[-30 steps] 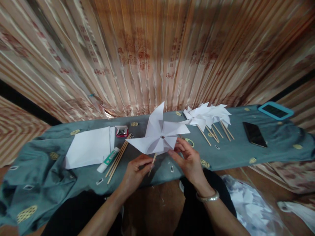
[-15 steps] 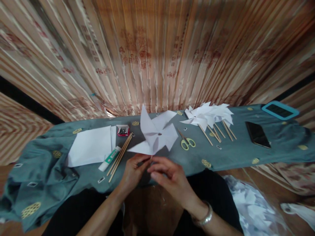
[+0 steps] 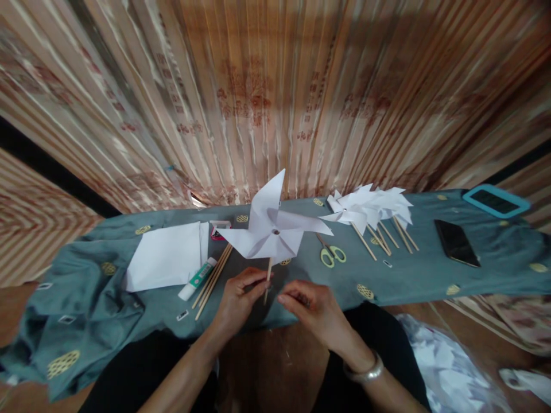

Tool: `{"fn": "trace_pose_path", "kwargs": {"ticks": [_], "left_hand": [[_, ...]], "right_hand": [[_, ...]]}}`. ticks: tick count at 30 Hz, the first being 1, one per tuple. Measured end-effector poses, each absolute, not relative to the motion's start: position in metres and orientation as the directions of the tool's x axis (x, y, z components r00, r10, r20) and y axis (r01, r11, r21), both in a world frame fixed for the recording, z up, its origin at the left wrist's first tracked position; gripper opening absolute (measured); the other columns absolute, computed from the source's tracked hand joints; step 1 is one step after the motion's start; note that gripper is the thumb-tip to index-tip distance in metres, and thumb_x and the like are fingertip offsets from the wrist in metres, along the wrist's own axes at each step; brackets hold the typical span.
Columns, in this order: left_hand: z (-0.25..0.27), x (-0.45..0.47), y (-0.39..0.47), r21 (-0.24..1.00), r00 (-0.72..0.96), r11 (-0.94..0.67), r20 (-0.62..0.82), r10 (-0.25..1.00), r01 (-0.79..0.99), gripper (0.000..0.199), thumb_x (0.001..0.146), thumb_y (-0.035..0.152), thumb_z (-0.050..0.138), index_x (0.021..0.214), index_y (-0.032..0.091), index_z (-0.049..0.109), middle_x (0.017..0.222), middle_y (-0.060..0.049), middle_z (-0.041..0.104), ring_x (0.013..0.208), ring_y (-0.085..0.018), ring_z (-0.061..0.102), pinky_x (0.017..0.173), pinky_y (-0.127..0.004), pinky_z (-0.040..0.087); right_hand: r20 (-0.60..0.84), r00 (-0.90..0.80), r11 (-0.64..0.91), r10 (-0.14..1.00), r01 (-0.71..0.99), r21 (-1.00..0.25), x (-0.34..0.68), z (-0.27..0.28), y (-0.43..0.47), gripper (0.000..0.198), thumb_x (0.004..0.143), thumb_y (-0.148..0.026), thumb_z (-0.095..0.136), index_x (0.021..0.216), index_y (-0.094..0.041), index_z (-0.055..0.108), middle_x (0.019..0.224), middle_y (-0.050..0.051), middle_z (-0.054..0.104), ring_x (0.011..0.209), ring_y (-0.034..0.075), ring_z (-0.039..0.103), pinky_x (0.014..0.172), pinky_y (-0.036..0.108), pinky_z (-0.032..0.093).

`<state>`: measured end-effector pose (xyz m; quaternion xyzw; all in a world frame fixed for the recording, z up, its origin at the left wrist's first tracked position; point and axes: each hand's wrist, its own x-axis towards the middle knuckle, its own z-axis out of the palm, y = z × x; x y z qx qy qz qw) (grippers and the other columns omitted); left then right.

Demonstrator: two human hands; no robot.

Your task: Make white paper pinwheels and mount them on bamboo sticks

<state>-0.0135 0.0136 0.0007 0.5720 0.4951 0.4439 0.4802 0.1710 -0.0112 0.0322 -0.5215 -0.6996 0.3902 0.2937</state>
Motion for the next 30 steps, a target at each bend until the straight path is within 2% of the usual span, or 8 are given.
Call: {"fn": "trace_pose_path", "kwargs": {"ticks": [3, 5, 12, 16, 19, 23, 27, 30], "left_hand": [[0.002, -0.013, 0.013, 0.996, 0.122, -0.016, 0.005, 0.992, 0.084, 0.015, 0.072, 0.026, 0.069, 0.084, 0.022, 0.078, 0.08, -0.003, 0.072, 0.075, -0.016, 0.065, 0.07, -0.025, 0.05], [0.002, -0.012, 0.013, 0.999, 0.125, 0.011, -0.016, 0.992, 0.041, 0.015, 0.071, 0.026, 0.07, 0.083, 0.021, 0.078, 0.079, -0.003, 0.072, 0.075, -0.016, 0.066, 0.07, -0.025, 0.051], [0.0, -0.007, 0.012, 0.996, 0.141, 0.079, -0.071, 0.987, -0.052, 0.018, 0.066, 0.028, 0.073, 0.081, 0.02, 0.078, 0.077, -0.003, 0.072, 0.073, -0.016, 0.065, 0.07, -0.026, 0.053], [0.001, -0.005, 0.012, 0.993, 0.135, 0.077, -0.064, 0.989, -0.088, 0.026, 0.067, 0.03, 0.073, 0.091, 0.02, 0.077, 0.086, -0.005, 0.073, 0.082, -0.019, 0.068, 0.078, -0.031, 0.055], [0.002, -0.007, 0.011, 0.994, 0.124, 0.073, -0.062, 0.99, -0.085, 0.029, 0.067, 0.032, 0.072, 0.093, 0.019, 0.076, 0.091, -0.006, 0.074, 0.088, -0.021, 0.069, 0.08, -0.033, 0.056], [0.003, -0.013, 0.01, 0.996, 0.098, 0.038, -0.029, 0.995, -0.082, 0.027, 0.069, 0.033, 0.07, 0.092, 0.019, 0.076, 0.089, -0.007, 0.074, 0.086, -0.021, 0.069, 0.078, -0.032, 0.055], [0.0, -0.02, 0.007, 0.999, 0.115, -0.014, 0.017, 0.993, -0.032, 0.026, 0.072, 0.033, 0.068, 0.092, 0.019, 0.077, 0.087, -0.007, 0.073, 0.083, -0.02, 0.068, 0.078, -0.031, 0.054], [-0.004, -0.027, 0.004, 1.0, 0.127, -0.03, 0.029, 0.991, 0.007, 0.026, 0.073, 0.033, 0.067, 0.093, 0.019, 0.077, 0.088, -0.007, 0.073, 0.084, -0.02, 0.067, 0.078, -0.031, 0.053]], "right_hand": [[0.028, -0.292, 0.208, 0.956, 0.605, -0.769, 0.164, 0.027, -0.013, 0.015, 0.085, -0.034, 0.065, 0.091, -0.021, 0.069, 0.077, 0.0, 0.067, 0.072, 0.015, 0.06, 0.067, 0.024, 0.042], [0.01, -0.299, 0.203, 0.954, 0.62, -0.758, 0.156, 0.024, -0.016, 0.012, 0.084, -0.032, 0.067, 0.09, -0.021, 0.069, 0.077, 0.0, 0.067, 0.073, 0.015, 0.06, 0.068, 0.025, 0.041], [0.006, -0.228, 0.112, 0.974, 0.453, -0.884, 0.138, 0.014, -0.019, 0.012, 0.085, -0.019, 0.06, 0.076, -0.019, 0.067, 0.07, -0.003, 0.068, 0.065, 0.011, 0.061, 0.064, 0.021, 0.042], [0.006, -0.178, 0.079, 0.984, 0.409, -0.909, 0.148, 0.016, -0.014, 0.017, 0.086, -0.028, 0.057, 0.078, -0.018, 0.068, 0.069, -0.002, 0.068, 0.062, 0.012, 0.059, 0.059, 0.021, 0.043], [0.056, -0.092, 0.094, 0.994, 0.49, -0.867, 0.178, 0.024, -0.005, 0.023, 0.086, -0.037, 0.057, 0.079, -0.019, 0.068, 0.066, 0.0, 0.068, 0.059, 0.013, 0.059, 0.057, 0.023, 0.042], [0.064, -0.046, 0.075, 0.997, 0.788, -0.611, 0.241, 0.039, 0.017, 0.029, 0.086, -0.042, 0.054, 0.075, -0.021, 0.069, 0.064, 0.001, 0.068, 0.058, 0.016, 0.061, 0.056, 0.025, 0.042], [-0.097, 0.058, -0.067, 0.994, 0.993, -0.093, 0.293, 0.044, 0.045, 0.025, 0.089, -0.032, 0.049, 0.089, -0.021, 0.072, 0.083, 0.006, 0.075, 0.075, 0.019, 0.068, 0.063, 0.025, 0.043], [-0.141, 0.108, -0.105, 0.984, 0.994, 0.032, 0.31, 0.033, 0.066, 0.022, 0.086, -0.024, 0.054, 0.081, -0.017, 0.073, 0.082, 0.011, 0.074, 0.078, 0.023, 0.069, 0.064, 0.027, 0.041]]}}
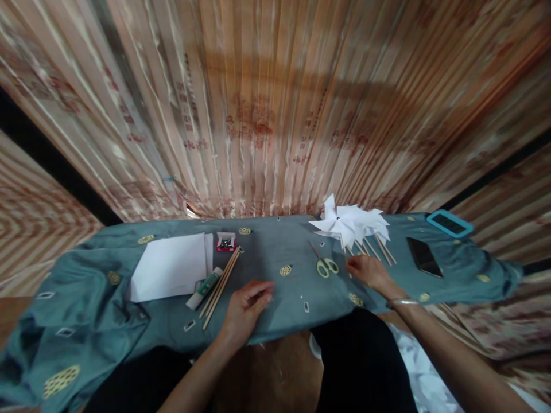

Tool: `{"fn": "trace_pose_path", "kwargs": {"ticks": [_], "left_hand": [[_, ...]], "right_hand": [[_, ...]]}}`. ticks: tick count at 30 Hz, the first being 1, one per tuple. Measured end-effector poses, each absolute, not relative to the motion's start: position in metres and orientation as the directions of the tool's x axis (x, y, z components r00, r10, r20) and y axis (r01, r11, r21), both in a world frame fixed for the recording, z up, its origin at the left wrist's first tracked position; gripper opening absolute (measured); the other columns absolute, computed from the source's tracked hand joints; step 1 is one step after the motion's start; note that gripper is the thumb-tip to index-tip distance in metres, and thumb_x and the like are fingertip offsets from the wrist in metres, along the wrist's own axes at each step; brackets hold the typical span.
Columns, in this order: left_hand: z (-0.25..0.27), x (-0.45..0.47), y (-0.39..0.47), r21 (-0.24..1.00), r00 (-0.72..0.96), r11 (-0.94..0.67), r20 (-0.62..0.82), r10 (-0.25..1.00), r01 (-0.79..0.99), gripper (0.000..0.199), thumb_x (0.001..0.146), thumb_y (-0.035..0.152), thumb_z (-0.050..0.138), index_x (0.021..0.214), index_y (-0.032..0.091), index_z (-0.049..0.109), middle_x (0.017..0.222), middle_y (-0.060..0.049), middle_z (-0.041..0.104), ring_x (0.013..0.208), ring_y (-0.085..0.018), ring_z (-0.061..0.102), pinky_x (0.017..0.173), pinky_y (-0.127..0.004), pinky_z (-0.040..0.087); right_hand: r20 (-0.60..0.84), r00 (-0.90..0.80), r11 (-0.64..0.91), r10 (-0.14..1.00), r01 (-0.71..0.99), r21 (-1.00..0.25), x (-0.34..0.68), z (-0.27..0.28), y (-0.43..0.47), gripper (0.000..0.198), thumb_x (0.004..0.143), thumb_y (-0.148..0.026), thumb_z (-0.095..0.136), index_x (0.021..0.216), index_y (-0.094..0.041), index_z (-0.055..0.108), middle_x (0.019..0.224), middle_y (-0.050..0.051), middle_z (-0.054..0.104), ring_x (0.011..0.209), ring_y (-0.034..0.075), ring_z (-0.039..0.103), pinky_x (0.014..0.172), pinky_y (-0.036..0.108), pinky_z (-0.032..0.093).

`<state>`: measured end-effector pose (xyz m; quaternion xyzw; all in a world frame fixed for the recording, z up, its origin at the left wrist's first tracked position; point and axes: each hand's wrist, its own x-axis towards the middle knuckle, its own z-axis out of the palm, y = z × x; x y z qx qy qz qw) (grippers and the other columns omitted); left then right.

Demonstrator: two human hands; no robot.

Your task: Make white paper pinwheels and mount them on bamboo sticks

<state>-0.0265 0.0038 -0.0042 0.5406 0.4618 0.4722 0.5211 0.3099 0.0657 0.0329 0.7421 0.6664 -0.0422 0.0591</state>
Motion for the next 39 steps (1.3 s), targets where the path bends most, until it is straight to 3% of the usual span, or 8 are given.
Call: {"fn": "trace_pose_path", "kwargs": {"ticks": [8, 12, 14, 17, 21, 25, 30, 39], "left_hand": [[-0.016, -0.048, -0.008, 0.996, 0.123, 0.03, -0.039, 0.992, 0.079, 0.025, 0.075, 0.028, 0.065, 0.096, 0.019, 0.075, 0.088, -0.007, 0.071, 0.083, -0.019, 0.066, 0.075, -0.03, 0.051], [-0.019, -0.057, -0.017, 0.984, 0.125, 0.01, -0.032, 0.992, 0.175, 0.025, 0.077, 0.027, 0.062, 0.096, 0.017, 0.075, 0.086, -0.008, 0.069, 0.082, -0.02, 0.065, 0.075, -0.031, 0.051], [-0.019, -0.062, -0.02, 0.974, 0.138, -0.021, -0.011, 0.99, 0.226, 0.023, 0.079, 0.028, 0.06, 0.094, 0.017, 0.075, 0.085, -0.008, 0.07, 0.081, -0.02, 0.065, 0.074, -0.03, 0.051], [-0.016, -0.075, -0.021, 0.944, 0.137, -0.099, 0.058, 0.989, 0.316, 0.019, 0.081, 0.027, 0.06, 0.089, 0.019, 0.076, 0.085, -0.008, 0.071, 0.083, -0.02, 0.066, 0.077, -0.031, 0.051], [-0.01, -0.105, -0.018, 0.898, -0.022, -0.139, 0.163, 0.986, 0.418, 0.018, 0.081, 0.023, 0.059, 0.088, 0.02, 0.075, 0.09, -0.008, 0.071, 0.085, -0.02, 0.066, 0.08, -0.031, 0.052], [-0.007, -0.128, -0.018, 0.873, -0.098, -0.126, 0.194, 0.976, 0.471, 0.018, 0.081, 0.022, 0.058, 0.086, 0.022, 0.075, 0.085, -0.006, 0.071, 0.078, -0.018, 0.067, 0.074, -0.028, 0.053], [-0.009, -0.13, -0.022, 0.863, -0.059, -0.151, 0.204, 0.977, 0.482, 0.019, 0.082, 0.02, 0.057, 0.086, 0.022, 0.075, 0.083, -0.006, 0.07, 0.078, -0.018, 0.066, 0.073, -0.027, 0.053], [-0.018, -0.156, -0.002, 0.873, -0.214, -0.13, 0.256, 0.943, 0.47, 0.022, 0.08, 0.025, 0.06, 0.095, 0.02, 0.074, 0.095, -0.008, 0.07, 0.092, -0.022, 0.065, 0.087, -0.035, 0.052]], "right_hand": [[-0.202, 0.164, -0.138, 0.965, 0.981, 0.136, 0.321, 0.012, 0.091, 0.02, 0.085, -0.03, 0.06, 0.077, -0.016, 0.072, 0.077, 0.013, 0.072, 0.078, 0.026, 0.07, 0.062, 0.03, 0.044], [-0.126, 0.158, -0.133, 0.979, 0.973, 0.191, 0.314, 0.02, 0.08, 0.026, 0.088, -0.033, 0.055, 0.087, -0.011, 0.07, 0.081, 0.022, 0.071, 0.08, 0.035, 0.07, 0.063, 0.037, 0.047], [-0.088, 0.098, -0.081, 0.991, 0.98, 0.18, 0.296, 0.018, 0.071, 0.028, 0.092, -0.032, 0.048, 0.093, -0.013, 0.069, 0.082, 0.021, 0.072, 0.078, 0.035, 0.07, 0.064, 0.039, 0.048], [-0.053, -0.126, 0.128, 0.991, 0.991, 0.042, 0.246, 0.006, 0.054, 0.028, 0.094, -0.03, 0.044, 0.101, -0.02, 0.069, 0.091, 0.013, 0.074, 0.082, 0.027, 0.071, 0.071, 0.034, 0.051], [0.109, -0.438, 0.446, 0.893, 0.82, -0.36, 0.157, -0.016, 0.04, 0.027, 0.092, -0.023, 0.046, 0.101, -0.018, 0.071, 0.103, 0.011, 0.074, 0.095, 0.024, 0.07, 0.087, 0.036, 0.052], [0.242, -0.443, 0.493, 0.863, 0.639, -0.59, 0.091, -0.028, 0.045, 0.025, 0.091, -0.021, 0.048, 0.099, -0.019, 0.071, 0.1, 0.009, 0.074, 0.094, 0.022, 0.068, 0.089, 0.037, 0.051], [0.279, -0.347, 0.443, 0.895, 0.62, -0.647, 0.063, -0.042, 0.055, 0.025, 0.09, -0.02, 0.046, 0.099, -0.019, 0.07, 0.098, 0.008, 0.073, 0.094, 0.021, 0.065, 0.089, 0.036, 0.05], [0.318, -0.235, 0.393, 0.919, 0.626, -0.673, 0.062, -0.054, 0.042, 0.024, 0.092, -0.024, 0.046, 0.103, -0.02, 0.067, 0.103, 0.009, 0.071, 0.099, 0.022, 0.062, 0.093, 0.039, 0.048]]}}
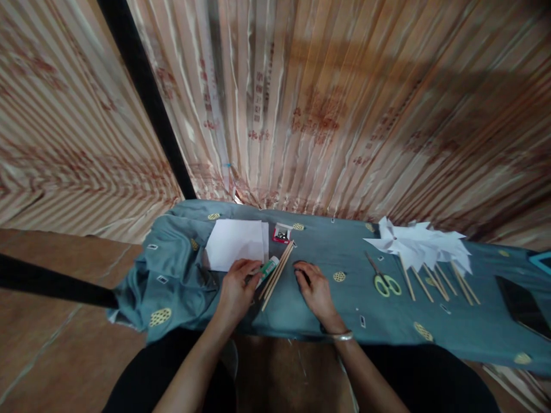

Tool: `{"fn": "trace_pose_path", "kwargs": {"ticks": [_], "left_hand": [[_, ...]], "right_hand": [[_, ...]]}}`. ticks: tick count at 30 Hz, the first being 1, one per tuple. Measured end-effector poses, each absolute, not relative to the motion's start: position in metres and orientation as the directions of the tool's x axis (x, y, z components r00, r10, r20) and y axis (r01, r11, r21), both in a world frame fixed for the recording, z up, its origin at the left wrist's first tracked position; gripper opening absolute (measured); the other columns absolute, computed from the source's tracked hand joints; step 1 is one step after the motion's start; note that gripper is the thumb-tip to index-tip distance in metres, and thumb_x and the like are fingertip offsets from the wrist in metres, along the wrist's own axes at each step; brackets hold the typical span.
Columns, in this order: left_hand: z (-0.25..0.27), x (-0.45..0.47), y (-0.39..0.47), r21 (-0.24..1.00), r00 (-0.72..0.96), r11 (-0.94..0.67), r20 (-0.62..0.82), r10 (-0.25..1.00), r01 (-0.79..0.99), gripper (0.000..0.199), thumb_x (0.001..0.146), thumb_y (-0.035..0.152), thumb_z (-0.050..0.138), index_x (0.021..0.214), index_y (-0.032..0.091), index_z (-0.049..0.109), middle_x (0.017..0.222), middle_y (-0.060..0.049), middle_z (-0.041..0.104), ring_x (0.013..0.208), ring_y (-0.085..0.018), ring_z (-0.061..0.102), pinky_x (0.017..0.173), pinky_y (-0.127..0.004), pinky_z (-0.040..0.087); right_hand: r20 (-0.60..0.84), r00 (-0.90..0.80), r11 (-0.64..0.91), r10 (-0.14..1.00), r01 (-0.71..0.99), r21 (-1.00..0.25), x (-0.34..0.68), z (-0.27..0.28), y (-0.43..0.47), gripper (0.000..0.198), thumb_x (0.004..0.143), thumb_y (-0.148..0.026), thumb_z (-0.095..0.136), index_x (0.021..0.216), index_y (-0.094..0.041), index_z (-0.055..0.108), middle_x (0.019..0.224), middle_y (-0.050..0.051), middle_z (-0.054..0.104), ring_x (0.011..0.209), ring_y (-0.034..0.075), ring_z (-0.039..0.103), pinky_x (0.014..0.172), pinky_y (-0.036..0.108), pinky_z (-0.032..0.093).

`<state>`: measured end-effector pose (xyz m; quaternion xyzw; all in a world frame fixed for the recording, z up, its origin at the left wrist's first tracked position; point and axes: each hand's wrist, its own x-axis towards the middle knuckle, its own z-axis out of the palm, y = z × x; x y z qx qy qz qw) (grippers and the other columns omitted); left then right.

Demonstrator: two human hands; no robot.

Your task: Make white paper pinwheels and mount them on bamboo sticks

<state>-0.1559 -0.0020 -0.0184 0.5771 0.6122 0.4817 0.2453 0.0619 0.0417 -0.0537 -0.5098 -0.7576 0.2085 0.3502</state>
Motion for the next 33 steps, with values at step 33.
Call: {"fn": "trace_pose_path", "kwargs": {"ticks": [33], "left_hand": [[0.013, -0.204, 0.023, 0.967, -0.664, -0.254, 0.176, 0.727, -0.021, 0.03, 0.073, 0.033, 0.07, 0.1, 0.02, 0.073, 0.123, -0.009, 0.063, 0.113, -0.025, 0.06, 0.09, -0.036, 0.05]], "right_hand": [[0.095, -0.731, 0.633, 0.676, 0.509, -0.584, -0.055, -0.007, 0.116, 0.021, 0.089, -0.015, 0.056, 0.073, -0.013, 0.07, 0.068, 0.003, 0.066, 0.061, 0.012, 0.055, 0.059, 0.022, 0.036]]}}
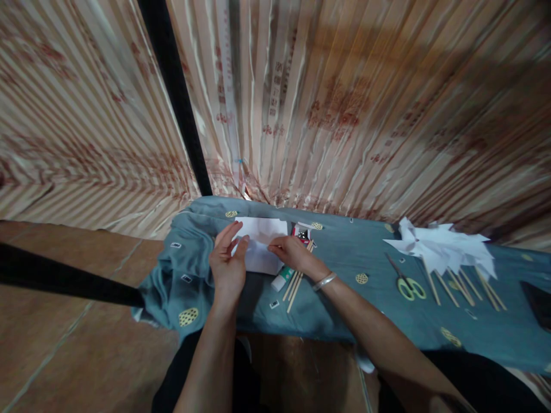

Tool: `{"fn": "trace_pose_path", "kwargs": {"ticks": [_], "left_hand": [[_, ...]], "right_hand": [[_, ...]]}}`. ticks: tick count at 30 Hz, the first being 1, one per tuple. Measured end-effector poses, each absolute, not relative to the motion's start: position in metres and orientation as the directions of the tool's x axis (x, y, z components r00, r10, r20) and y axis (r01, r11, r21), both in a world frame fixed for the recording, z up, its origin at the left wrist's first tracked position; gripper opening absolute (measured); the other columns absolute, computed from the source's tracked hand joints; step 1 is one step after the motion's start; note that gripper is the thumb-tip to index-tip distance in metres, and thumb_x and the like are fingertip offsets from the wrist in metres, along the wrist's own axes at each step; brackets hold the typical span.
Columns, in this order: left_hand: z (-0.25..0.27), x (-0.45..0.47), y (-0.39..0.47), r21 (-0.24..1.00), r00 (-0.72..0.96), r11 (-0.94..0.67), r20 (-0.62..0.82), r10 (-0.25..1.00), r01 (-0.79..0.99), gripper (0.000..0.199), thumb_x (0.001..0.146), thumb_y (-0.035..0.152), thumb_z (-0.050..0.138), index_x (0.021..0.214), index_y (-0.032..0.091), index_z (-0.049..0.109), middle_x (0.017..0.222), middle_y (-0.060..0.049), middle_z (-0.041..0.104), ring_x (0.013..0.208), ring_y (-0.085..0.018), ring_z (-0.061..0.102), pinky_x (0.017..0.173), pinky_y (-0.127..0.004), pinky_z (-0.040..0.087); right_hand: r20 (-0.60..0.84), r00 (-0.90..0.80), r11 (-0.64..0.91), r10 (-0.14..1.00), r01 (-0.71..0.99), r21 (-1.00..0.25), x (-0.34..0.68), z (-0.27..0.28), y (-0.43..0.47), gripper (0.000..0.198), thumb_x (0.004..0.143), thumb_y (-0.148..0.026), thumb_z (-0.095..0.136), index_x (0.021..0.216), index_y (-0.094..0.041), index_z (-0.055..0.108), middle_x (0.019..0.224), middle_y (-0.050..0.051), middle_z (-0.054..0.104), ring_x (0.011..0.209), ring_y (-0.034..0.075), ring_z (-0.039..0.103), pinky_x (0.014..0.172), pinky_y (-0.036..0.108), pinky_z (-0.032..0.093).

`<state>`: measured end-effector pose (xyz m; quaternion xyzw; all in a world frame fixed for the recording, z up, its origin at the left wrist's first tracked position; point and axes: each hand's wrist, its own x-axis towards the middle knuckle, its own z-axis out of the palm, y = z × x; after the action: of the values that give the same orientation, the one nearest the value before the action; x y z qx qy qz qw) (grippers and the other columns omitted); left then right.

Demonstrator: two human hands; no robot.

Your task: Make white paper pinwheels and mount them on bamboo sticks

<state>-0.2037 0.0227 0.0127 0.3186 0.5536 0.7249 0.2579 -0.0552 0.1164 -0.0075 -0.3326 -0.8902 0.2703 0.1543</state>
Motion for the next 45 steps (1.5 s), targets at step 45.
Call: {"fn": "trace_pose_path", "kwargs": {"ticks": [45], "left_hand": [[0.023, -0.21, 0.013, 0.978, -0.715, -0.203, 0.113, 0.69, -0.042, 0.028, 0.071, 0.029, 0.071, 0.096, 0.018, 0.073, 0.116, -0.009, 0.069, 0.111, -0.023, 0.061, 0.091, -0.036, 0.051]], "right_hand": [[0.118, -0.827, 0.775, 0.55, 0.452, -0.442, -0.061, -0.034, 0.127, 0.066, 0.073, -0.04, 0.078, 0.127, -0.008, 0.057, 0.136, 0.022, 0.053, 0.13, 0.031, 0.048, 0.111, 0.044, 0.036]]}}
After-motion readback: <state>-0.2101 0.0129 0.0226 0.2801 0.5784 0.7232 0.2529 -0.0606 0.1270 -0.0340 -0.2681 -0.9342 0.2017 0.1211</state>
